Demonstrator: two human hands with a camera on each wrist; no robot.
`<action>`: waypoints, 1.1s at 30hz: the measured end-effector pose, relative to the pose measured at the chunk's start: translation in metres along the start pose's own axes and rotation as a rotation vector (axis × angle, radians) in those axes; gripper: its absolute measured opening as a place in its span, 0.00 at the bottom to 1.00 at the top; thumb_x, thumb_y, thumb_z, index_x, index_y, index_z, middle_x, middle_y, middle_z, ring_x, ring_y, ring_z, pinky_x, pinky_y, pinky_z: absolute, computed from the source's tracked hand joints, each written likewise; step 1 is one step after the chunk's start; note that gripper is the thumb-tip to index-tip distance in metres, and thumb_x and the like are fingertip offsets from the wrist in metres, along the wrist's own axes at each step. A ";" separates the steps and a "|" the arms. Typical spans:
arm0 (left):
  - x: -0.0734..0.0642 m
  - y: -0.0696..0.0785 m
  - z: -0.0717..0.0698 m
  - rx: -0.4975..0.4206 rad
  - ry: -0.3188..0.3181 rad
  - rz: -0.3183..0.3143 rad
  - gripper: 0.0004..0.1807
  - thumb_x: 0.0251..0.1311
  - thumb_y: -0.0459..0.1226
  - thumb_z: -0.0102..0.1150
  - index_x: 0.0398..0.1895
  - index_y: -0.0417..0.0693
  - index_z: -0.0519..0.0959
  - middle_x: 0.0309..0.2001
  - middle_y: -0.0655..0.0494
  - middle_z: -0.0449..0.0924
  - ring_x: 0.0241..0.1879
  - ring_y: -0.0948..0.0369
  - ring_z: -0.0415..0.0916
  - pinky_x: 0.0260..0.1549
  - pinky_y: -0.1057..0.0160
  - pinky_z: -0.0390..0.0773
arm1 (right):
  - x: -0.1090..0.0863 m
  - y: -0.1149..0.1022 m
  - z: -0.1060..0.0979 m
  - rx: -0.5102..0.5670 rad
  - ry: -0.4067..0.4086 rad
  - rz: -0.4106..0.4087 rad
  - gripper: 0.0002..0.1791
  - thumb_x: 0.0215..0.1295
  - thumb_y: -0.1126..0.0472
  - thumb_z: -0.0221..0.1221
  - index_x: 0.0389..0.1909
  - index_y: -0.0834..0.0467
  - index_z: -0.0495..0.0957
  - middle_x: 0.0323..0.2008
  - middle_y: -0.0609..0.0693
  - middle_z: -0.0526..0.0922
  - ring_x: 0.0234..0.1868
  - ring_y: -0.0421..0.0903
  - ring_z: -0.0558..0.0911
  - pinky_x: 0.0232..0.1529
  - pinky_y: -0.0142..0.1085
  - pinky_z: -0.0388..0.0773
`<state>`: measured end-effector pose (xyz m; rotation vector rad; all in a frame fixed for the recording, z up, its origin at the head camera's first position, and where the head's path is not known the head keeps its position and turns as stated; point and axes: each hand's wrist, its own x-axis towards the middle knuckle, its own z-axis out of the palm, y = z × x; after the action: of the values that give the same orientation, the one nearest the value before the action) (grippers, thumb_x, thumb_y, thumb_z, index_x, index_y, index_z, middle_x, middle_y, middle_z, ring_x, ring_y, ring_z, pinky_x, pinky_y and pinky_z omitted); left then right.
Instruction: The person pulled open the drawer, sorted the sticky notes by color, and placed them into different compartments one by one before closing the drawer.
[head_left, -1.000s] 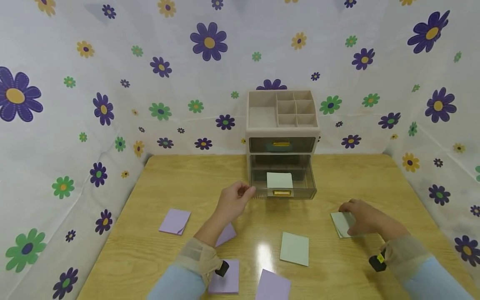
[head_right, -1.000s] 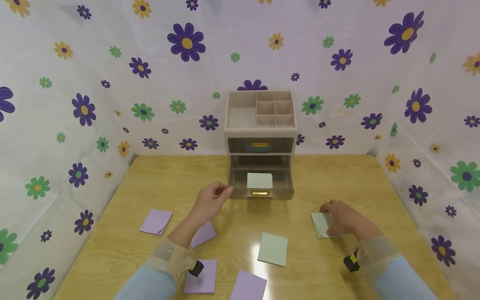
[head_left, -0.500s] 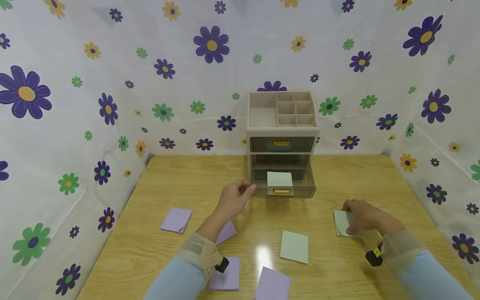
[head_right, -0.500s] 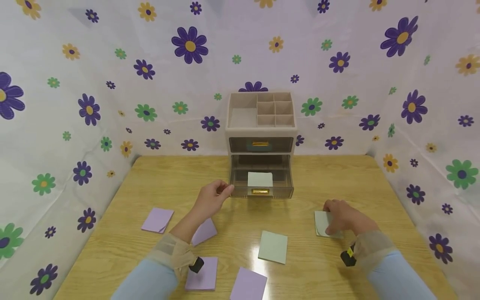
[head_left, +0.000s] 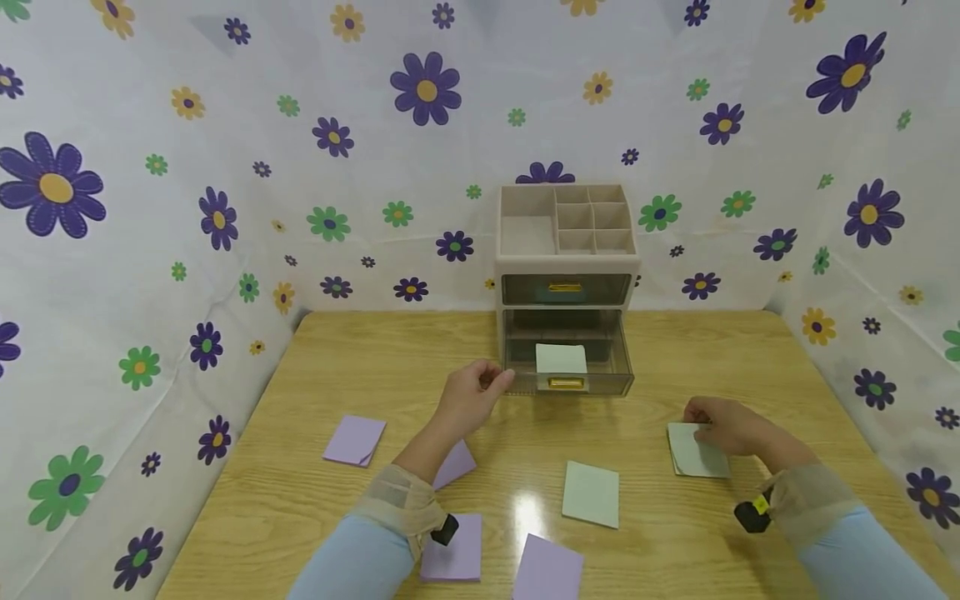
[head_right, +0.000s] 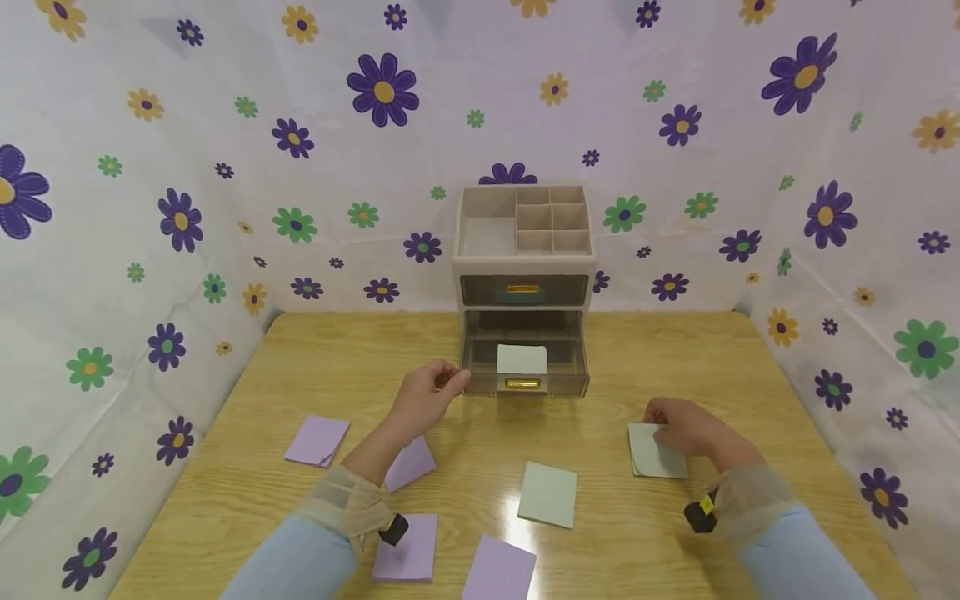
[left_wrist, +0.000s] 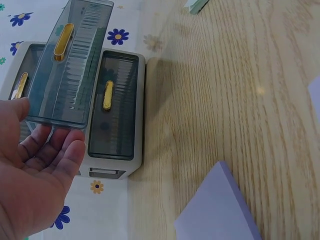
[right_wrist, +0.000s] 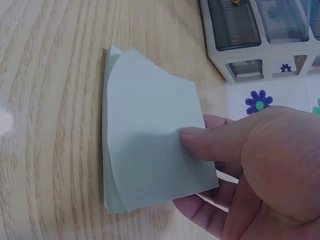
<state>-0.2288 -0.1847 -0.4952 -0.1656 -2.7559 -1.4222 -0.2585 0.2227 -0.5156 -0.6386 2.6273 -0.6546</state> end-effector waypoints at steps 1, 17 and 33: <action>0.000 0.000 0.000 0.001 0.002 0.002 0.21 0.67 0.53 0.52 0.42 0.44 0.78 0.37 0.55 0.78 0.39 0.59 0.75 0.41 0.60 0.77 | 0.000 0.000 0.000 0.002 0.000 -0.011 0.08 0.63 0.72 0.57 0.41 0.60 0.73 0.40 0.55 0.79 0.44 0.55 0.77 0.40 0.48 0.74; 0.001 -0.005 0.001 0.004 0.005 0.018 0.20 0.67 0.53 0.52 0.41 0.45 0.78 0.36 0.56 0.78 0.38 0.60 0.74 0.39 0.61 0.77 | -0.007 -0.029 -0.036 0.115 0.142 -0.084 0.09 0.70 0.72 0.47 0.48 0.62 0.69 0.42 0.61 0.78 0.39 0.53 0.78 0.34 0.41 0.75; 0.000 -0.003 0.002 0.008 0.023 0.021 0.20 0.67 0.54 0.52 0.40 0.46 0.77 0.35 0.56 0.77 0.38 0.59 0.73 0.40 0.60 0.76 | 0.000 -0.078 -0.071 0.249 0.242 -0.135 0.14 0.75 0.66 0.43 0.56 0.68 0.67 0.49 0.64 0.75 0.44 0.55 0.76 0.40 0.43 0.75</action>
<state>-0.2295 -0.1850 -0.4983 -0.1760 -2.7331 -1.3991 -0.2638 0.1860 -0.4173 -0.7024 2.6700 -1.1448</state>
